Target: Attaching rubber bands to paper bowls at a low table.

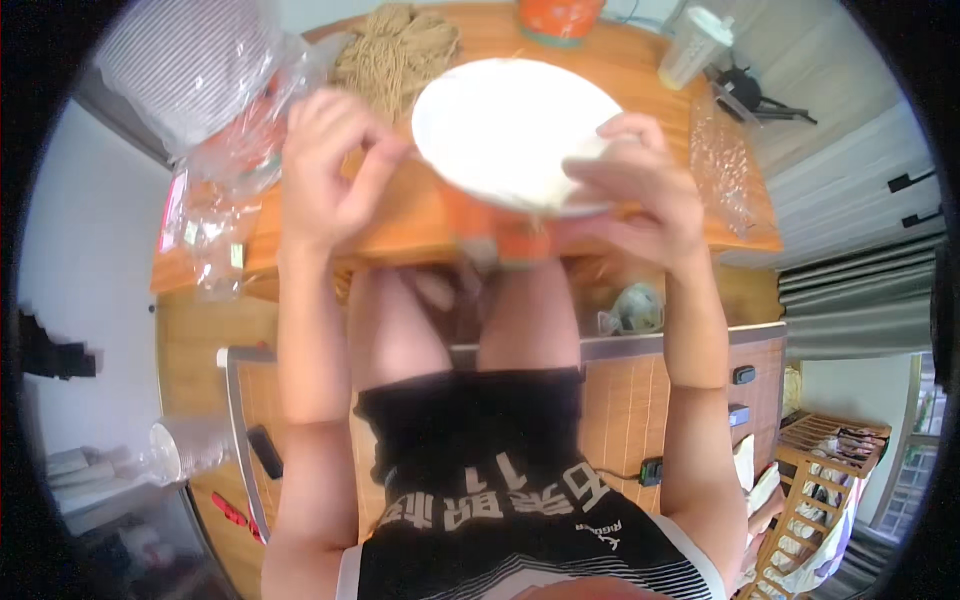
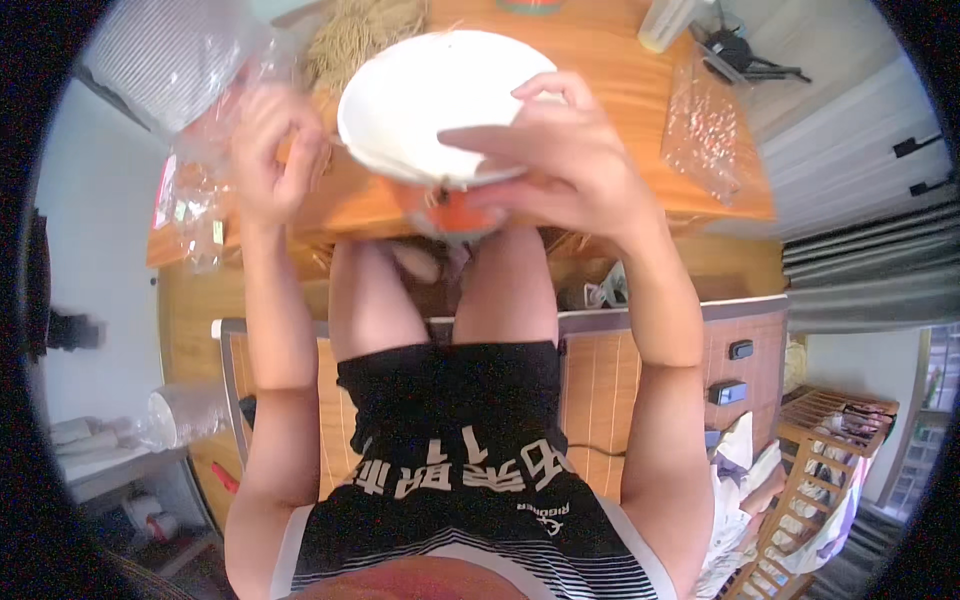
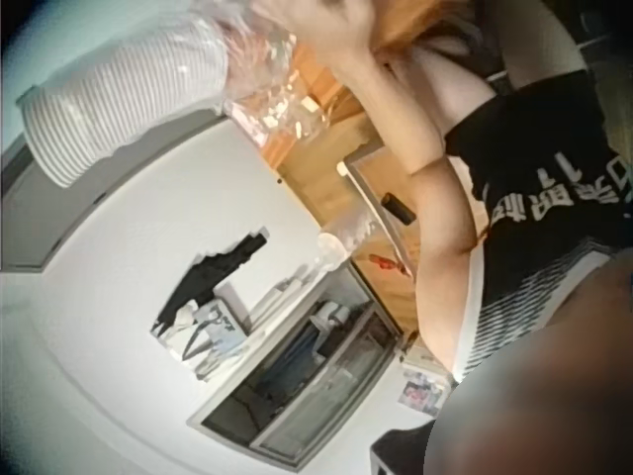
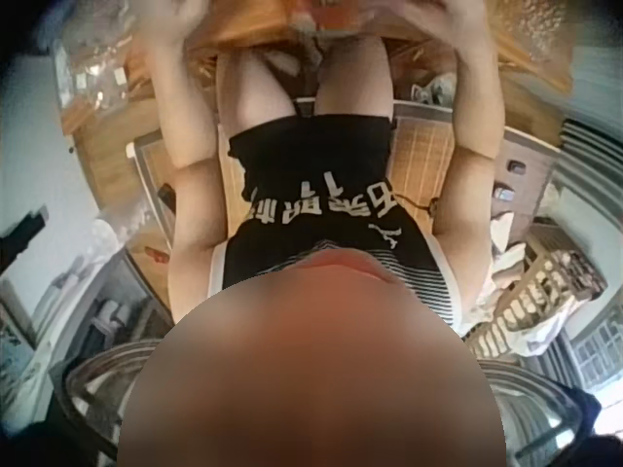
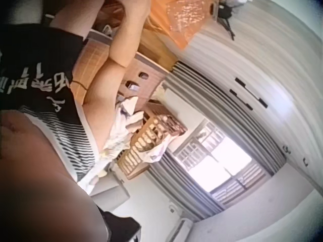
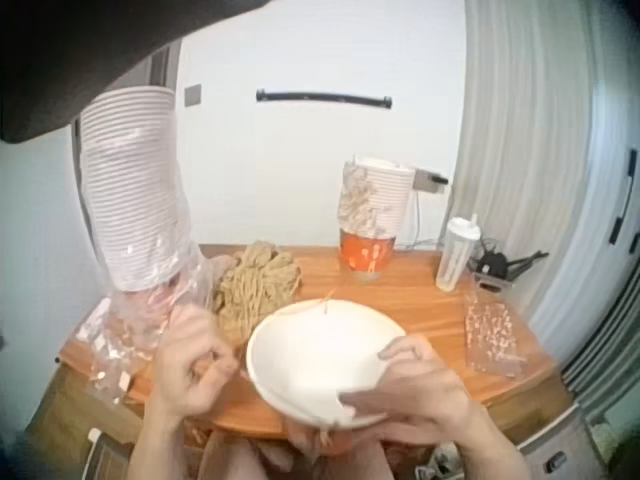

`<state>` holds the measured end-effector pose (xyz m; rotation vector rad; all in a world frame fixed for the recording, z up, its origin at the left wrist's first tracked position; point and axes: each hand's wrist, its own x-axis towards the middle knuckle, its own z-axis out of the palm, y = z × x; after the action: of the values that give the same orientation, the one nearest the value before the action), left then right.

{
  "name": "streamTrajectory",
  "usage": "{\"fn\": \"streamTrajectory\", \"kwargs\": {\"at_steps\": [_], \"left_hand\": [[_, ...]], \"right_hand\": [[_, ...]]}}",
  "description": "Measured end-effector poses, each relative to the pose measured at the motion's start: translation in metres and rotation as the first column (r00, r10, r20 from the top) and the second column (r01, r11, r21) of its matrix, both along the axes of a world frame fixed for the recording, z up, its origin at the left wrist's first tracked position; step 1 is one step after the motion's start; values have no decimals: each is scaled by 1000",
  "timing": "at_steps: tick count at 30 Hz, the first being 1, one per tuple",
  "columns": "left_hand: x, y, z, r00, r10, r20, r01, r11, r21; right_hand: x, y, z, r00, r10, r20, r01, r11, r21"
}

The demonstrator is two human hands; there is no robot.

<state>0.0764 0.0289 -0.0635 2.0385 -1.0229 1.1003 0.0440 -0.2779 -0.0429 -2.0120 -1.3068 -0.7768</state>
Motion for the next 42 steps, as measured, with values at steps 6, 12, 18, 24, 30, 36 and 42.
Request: {"fn": "streamTrajectory", "kwargs": {"at_steps": [6, 12, 18, 24, 30, 36, 42], "left_hand": [[-26, -15, -49, 978, -150, -147, 122, 976, -183], [-33, -14, -99, 917, -101, -386, -11, 961, -277], [-30, -30, -88, 895, 67, -442, -85, 996, -21], [-30, -32, -92, 919, 90, -384, -88, 996, 24], [-32, -34, -93, 916, 88, -392, -100, 995, -11], [-30, -36, -92, 924, 112, -366, -116, 993, 10], [-31, -39, -91, 929, 144, -340, -147, 989, 17]], "right_hand": [[6, -13, 45, 994, 52, 98, -55, 998, 25], [68, -16, 136, 874, -174, 453, 127, 983, 133], [205, -3, 227, 756, -354, 551, 218, 929, 298], [294, -17, 225, 715, -562, 416, 455, 825, 335], [313, -17, 195, 733, -605, 311, 535, 795, 288], [334, -30, 163, 708, -697, 113, 692, 717, 82], [325, -28, 120, 714, -696, -78, 694, 718, -50]]}}
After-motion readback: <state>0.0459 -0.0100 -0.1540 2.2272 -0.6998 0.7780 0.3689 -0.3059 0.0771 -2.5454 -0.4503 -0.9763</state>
